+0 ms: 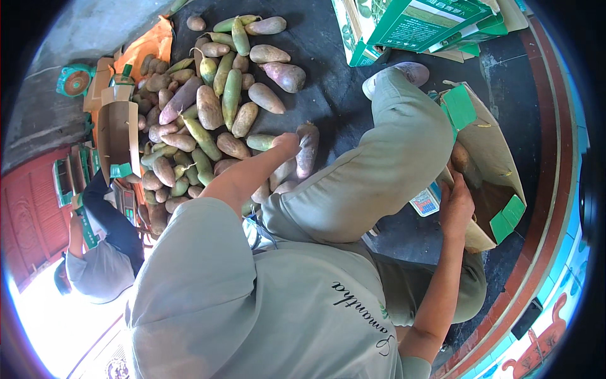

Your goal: The person sorts vegetables into bags and boxes, weighing them with a digital scale.

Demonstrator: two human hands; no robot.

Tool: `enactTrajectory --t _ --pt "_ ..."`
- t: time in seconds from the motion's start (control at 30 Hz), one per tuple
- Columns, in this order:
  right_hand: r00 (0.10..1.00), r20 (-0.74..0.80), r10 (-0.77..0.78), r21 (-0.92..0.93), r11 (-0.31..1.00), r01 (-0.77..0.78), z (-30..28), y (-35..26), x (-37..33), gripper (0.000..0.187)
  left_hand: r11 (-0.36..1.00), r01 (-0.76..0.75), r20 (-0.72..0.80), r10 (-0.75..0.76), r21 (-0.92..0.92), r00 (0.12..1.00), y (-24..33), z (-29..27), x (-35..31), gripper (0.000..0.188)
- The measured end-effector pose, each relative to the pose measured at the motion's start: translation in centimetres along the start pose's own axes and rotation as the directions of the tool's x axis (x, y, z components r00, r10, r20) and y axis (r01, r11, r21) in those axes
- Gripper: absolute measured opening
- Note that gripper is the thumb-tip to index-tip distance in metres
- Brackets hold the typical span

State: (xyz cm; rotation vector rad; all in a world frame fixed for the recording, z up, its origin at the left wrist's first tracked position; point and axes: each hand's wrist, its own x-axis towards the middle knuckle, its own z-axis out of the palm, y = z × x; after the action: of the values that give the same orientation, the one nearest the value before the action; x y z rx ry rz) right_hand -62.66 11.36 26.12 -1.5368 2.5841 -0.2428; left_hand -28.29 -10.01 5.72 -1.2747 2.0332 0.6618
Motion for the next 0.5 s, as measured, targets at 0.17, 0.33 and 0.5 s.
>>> enactTrajectory --t 0.17,0.33,0.5 --pt "1.0 0.0 0.016 0.007 1.0 -0.016 0.2 0.4 -0.1 0.029 0.994 0.035 -0.149 -0.051 -0.107 0.988 1.6 -0.3 -0.8 0.026" --pt "1.0 0.006 0.004 0.014 1.0 -0.005 0.1 0.3 0.0 0.03 0.972 0.11 -0.211 -0.154 -0.209 0.965 1.8 -0.5 -0.1 0.025" --pt "0.997 0.042 0.062 0.001 0.998 -0.062 0.1 0.4 0.0 0.032 0.967 0.042 -0.319 -0.124 -0.25 0.94 1.2 -0.7 0.5 0.024"
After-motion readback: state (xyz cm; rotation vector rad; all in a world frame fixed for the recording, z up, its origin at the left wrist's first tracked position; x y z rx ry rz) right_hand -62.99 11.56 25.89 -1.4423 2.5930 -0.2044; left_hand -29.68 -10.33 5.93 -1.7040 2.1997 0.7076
